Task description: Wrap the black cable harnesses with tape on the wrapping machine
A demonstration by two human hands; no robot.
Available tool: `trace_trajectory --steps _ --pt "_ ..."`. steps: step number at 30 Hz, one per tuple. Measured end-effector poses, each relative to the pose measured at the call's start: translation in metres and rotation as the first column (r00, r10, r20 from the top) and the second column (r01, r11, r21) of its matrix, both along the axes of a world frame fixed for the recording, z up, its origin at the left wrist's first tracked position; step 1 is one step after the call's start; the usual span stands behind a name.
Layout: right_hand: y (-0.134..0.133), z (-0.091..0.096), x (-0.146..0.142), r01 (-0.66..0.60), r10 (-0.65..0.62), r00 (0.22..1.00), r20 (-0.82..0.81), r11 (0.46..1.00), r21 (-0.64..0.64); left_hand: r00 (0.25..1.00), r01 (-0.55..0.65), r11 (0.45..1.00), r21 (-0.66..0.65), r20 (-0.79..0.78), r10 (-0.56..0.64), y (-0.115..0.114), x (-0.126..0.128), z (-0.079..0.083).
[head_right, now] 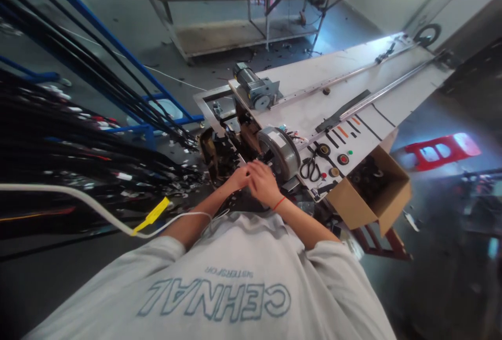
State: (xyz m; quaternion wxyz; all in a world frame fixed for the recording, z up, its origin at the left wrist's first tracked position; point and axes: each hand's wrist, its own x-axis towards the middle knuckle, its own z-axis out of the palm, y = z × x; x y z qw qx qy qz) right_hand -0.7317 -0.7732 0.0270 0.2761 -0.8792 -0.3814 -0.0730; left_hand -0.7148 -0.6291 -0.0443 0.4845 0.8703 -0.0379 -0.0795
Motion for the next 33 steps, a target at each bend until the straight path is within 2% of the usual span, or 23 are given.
trace_trajectory --steps 2,4,6,8,12,13,15,17,18,20,22,24,26,28,29,30,31,33 --pt "-0.006 -0.007 0.014 0.215 -0.219 0.976 -0.021 0.97 -0.11 1.0 0.02 0.995 0.098 0.003 -0.02 -0.001 -0.001 0.006" --pt "-0.004 -0.01 0.035 0.268 -0.292 0.955 -0.052 0.925 -0.269 1.0 0.02 0.973 0.23 -0.004 -0.02 -0.004 -0.003 0.012" --pt "0.003 -0.005 0.056 0.208 -0.265 0.961 -0.085 0.887 -0.412 1.0 0.001 0.939 0.343 -0.01 0.002 -0.007 -0.008 0.018" --pt "0.012 0.004 0.072 0.13 -0.223 0.967 -0.121 0.845 -0.519 0.999 -0.025 0.916 0.399 -0.011 0.032 -0.01 -0.012 0.02" --pt "0.023 0.019 0.076 0.085 -0.233 0.958 -0.168 0.79 -0.608 0.997 -0.05 0.929 0.367 -0.042 0.07 -0.009 -0.02 0.018" --pt "0.021 0.022 0.071 0.076 -0.206 0.966 -0.157 0.804 -0.589 0.996 -0.058 0.938 0.342 -0.037 0.075 -0.008 -0.02 0.017" --pt "0.01 0.032 0.054 0.013 -0.073 0.991 -0.115 0.89 -0.455 0.995 -0.092 0.951 0.294 0.055 0.079 -0.009 -0.02 0.015" --pt "-0.009 0.049 0.035 -0.084 0.074 0.996 -0.058 0.977 -0.194 0.971 -0.102 0.959 0.266 0.237 0.038 -0.016 -0.014 0.014" --pt "-0.021 0.059 0.028 -0.11 0.108 0.993 -0.045 0.993 -0.051 0.946 -0.091 0.96 0.266 0.325 0.0 -0.022 -0.009 0.015" --pt "-0.045 0.083 0.019 -0.074 0.085 0.995 -0.054 0.98 0.184 0.906 -0.063 0.952 0.3 0.417 -0.072 -0.038 0.005 0.019" --pt "-0.07 0.104 0.02 0.039 -0.011 0.996 -0.088 0.945 0.326 0.907 -0.063 0.936 0.347 0.412 -0.092 -0.05 0.019 0.023" --pt "-0.094 0.115 0.025 0.18 -0.143 0.983 -0.117 0.885 0.43 0.924 -0.098 0.923 0.372 0.379 -0.055 -0.05 0.03 0.026" --pt "-0.116 0.115 0.029 0.315 -0.276 0.949 -0.153 0.806 0.502 0.926 -0.219 0.913 0.343 0.368 0.084 -0.036 0.032 0.024" --pt "-0.133 0.102 0.026 0.42 -0.369 0.907 -0.203 0.743 0.521 0.877 -0.425 0.859 0.284 0.363 0.314 -0.014 0.022 0.019" --pt "-0.139 0.093 0.022 0.455 -0.389 0.89 -0.236 0.731 0.509 0.841 -0.507 0.821 0.262 0.358 0.405 -0.004 0.013 0.016" --pt "-0.144 0.083 0.017 0.477 -0.391 0.879 -0.273 0.73 0.49 0.823 -0.542 0.801 0.253 0.353 0.445 0.004 0.001 0.014" --pt "-0.147 0.073 0.013 0.487 -0.377 0.872 -0.312 0.735 0.471 0.837 -0.518 0.814 0.261 0.35 0.42 0.008 -0.011 0.012" --pt "-0.15 0.055 0.004 0.489 -0.332 0.86 -0.386 0.751 0.444 0.912 -0.341 0.883 0.323 0.34 0.228 0.007 -0.031 0.011"
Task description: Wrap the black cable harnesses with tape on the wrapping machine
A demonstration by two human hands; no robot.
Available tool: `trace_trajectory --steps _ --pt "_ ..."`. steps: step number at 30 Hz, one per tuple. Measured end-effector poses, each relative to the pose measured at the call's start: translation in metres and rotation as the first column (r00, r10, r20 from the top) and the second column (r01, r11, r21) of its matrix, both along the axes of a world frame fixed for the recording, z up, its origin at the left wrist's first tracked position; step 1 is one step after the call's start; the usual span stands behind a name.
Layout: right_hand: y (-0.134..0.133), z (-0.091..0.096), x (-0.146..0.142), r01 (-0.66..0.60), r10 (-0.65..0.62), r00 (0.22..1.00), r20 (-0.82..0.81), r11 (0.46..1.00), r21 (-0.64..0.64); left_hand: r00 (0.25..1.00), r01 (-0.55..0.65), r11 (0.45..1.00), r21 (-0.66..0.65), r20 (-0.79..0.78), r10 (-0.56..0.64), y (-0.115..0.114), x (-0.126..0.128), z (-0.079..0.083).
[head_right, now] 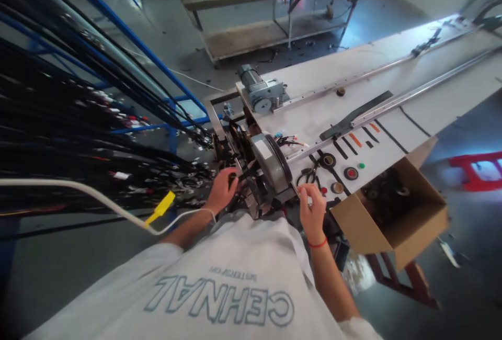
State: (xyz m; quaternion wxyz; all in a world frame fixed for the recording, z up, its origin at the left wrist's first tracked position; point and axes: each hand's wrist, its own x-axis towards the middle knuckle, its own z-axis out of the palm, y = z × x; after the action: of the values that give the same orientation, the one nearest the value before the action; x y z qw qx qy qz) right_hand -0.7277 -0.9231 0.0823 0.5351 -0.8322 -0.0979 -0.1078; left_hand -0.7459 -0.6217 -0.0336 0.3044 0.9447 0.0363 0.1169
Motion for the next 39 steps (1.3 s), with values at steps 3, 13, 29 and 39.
trace_trajectory --steps 3,13,29,39 --pt "0.003 -0.013 -0.006 -0.062 0.063 0.996 -0.055 0.998 0.021 0.97 0.231 0.966 0.113 -0.104 -0.22 -0.014 -0.01 0.001" --pt "0.014 -0.009 -0.013 -0.15 0.154 0.986 -0.061 0.987 0.06 0.923 -0.182 0.979 -0.094 -0.359 0.137 -0.006 0.015 -0.008" --pt "0.02 -0.012 -0.02 -0.149 0.154 0.984 -0.091 0.987 0.063 0.791 0.082 0.846 -0.526 -0.483 -0.377 -0.01 0.049 0.019" --pt "0.01 -0.019 0.004 -0.102 0.1 0.99 -0.102 0.995 -0.016 0.964 0.094 0.996 -0.005 -0.249 -0.092 -0.043 0.045 0.036"
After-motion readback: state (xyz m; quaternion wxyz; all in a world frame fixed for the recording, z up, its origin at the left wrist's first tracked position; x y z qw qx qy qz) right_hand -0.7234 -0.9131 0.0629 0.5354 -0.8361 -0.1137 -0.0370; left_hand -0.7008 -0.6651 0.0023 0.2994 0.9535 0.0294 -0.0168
